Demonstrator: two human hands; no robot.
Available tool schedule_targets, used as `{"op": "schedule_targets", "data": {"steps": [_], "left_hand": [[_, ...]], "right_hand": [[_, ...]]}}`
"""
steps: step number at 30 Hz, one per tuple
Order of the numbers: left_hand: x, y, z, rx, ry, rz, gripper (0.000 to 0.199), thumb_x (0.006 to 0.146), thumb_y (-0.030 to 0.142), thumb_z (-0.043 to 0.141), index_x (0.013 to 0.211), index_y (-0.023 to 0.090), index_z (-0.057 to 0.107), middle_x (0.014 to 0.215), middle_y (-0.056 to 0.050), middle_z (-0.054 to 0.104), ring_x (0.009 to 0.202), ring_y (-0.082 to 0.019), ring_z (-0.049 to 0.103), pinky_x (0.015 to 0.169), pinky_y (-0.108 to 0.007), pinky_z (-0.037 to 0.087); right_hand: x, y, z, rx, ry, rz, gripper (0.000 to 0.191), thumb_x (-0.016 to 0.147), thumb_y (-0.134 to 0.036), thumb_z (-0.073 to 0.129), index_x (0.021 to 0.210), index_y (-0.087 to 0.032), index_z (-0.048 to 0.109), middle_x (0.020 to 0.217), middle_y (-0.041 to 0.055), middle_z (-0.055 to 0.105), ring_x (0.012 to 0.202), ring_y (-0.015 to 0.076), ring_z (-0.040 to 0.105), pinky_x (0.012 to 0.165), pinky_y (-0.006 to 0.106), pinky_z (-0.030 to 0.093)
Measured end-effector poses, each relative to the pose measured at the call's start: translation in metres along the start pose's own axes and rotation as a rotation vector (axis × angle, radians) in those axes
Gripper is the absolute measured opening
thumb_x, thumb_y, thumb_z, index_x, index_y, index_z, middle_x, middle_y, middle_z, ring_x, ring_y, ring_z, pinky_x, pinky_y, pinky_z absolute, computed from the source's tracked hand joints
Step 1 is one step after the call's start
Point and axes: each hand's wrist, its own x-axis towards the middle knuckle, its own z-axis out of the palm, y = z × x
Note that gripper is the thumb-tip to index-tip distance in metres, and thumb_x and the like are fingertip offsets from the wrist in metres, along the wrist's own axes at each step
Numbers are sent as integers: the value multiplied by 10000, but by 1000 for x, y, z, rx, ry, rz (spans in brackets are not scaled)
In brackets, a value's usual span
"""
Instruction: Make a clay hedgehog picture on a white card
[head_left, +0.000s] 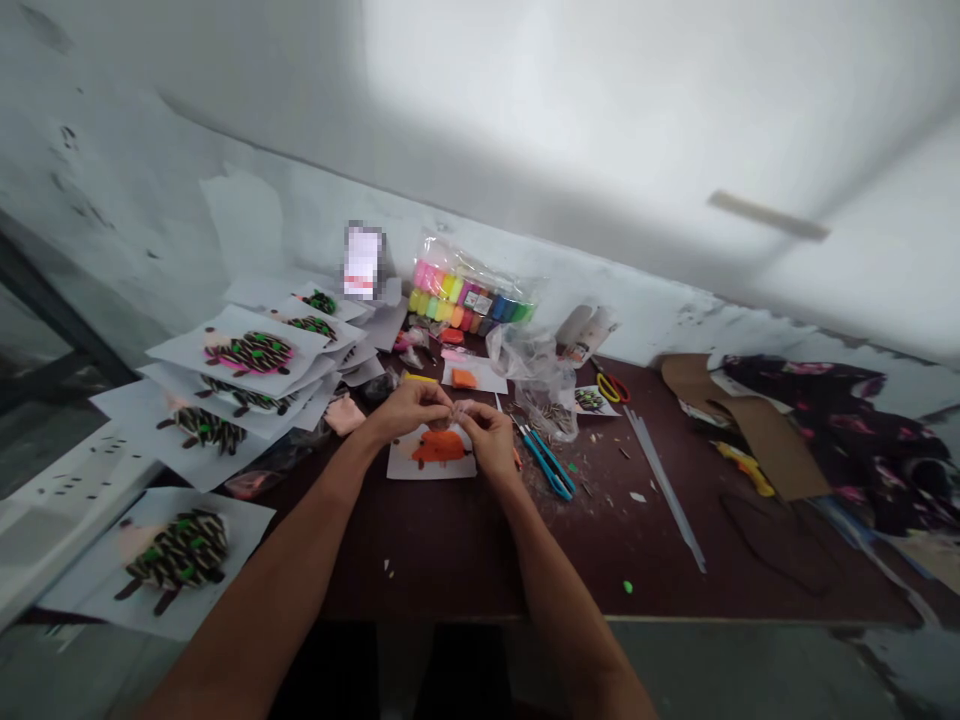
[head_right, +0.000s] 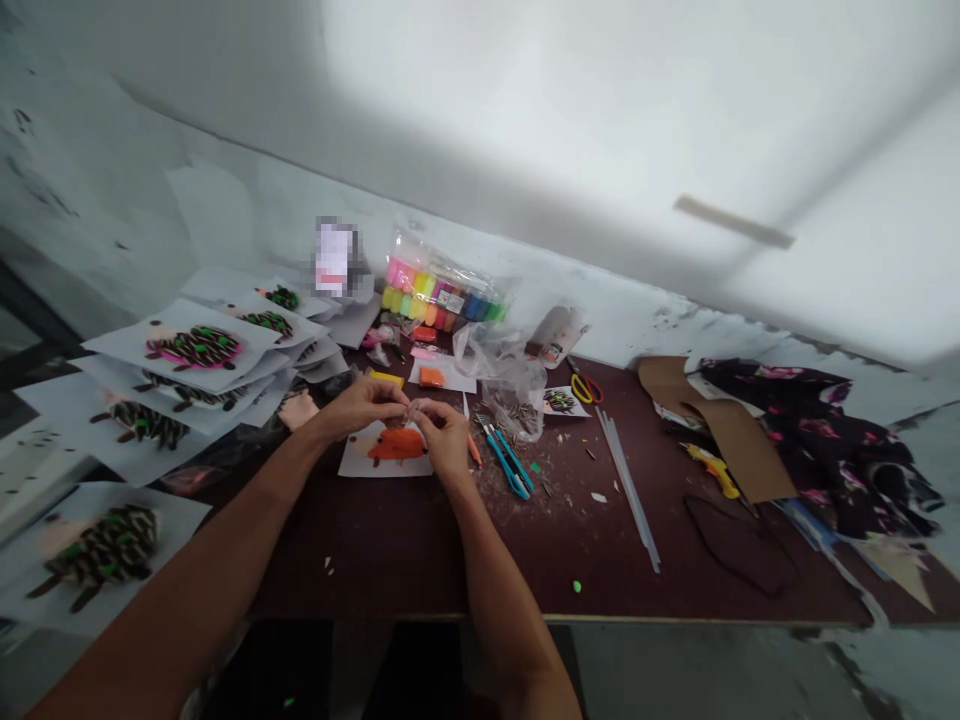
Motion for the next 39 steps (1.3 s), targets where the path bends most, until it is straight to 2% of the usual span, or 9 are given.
{"op": "schedule_targets", "data": {"steps": [6,13,18,22,27,30,39], "left_hand": [[2,-8,4,-57,54,27,207,667,212,732,756,147,557,581,22,646,500,-97,602,495,-192,472],[3,-7,4,-59,31,35,153,729,204,677,806,151,555,585,27,628,496,-96,599,483,-185,467],[3,-8,6,-12,2,20,91,750,160,621,819,152,563,588,28,629,487,-83,575,489,-181,459],[3,-8,7,2,21,43,98,747,166,625,814,161,555,588,43,616,487,-76,560,485,-175,441],[4,-5,6,19,77,46,133,730,190,659,812,158,559,597,45,605,483,-74,551,475,-178,423],[5,-3,4,51,113,32,131,729,215,657,818,147,589,607,33,609,497,-79,557,486,-186,431],[2,2,2,43,55,48,189,706,272,681,830,130,655,647,2,645,556,-93,562,556,-215,452]], "right_hand": [[-1,7,-2,-90,-42,-1,172,725,-330,736,830,-197,767,868,39,767,795,201,683,791,316,539],[0,7,-2,-119,-71,-13,184,760,-315,666,857,-196,768,876,36,768,794,200,678,773,309,537],[-2,4,-3,-278,-45,-41,159,767,-326,660,798,-200,750,775,28,742,700,182,640,697,283,506],[-4,-1,-3,-421,-14,-109,182,811,-331,613,767,-197,727,785,35,729,709,178,634,701,275,477],[-5,-7,-4,-557,14,-154,238,849,-345,557,708,-193,673,697,20,674,635,153,575,644,256,425],[-5,-9,-5,-535,20,-164,266,862,-364,525,698,-192,643,679,9,651,618,142,549,632,247,415],[-3,-4,-5,-330,-24,-97,221,797,-385,597,745,-190,687,709,8,660,665,160,573,664,257,454]]}}
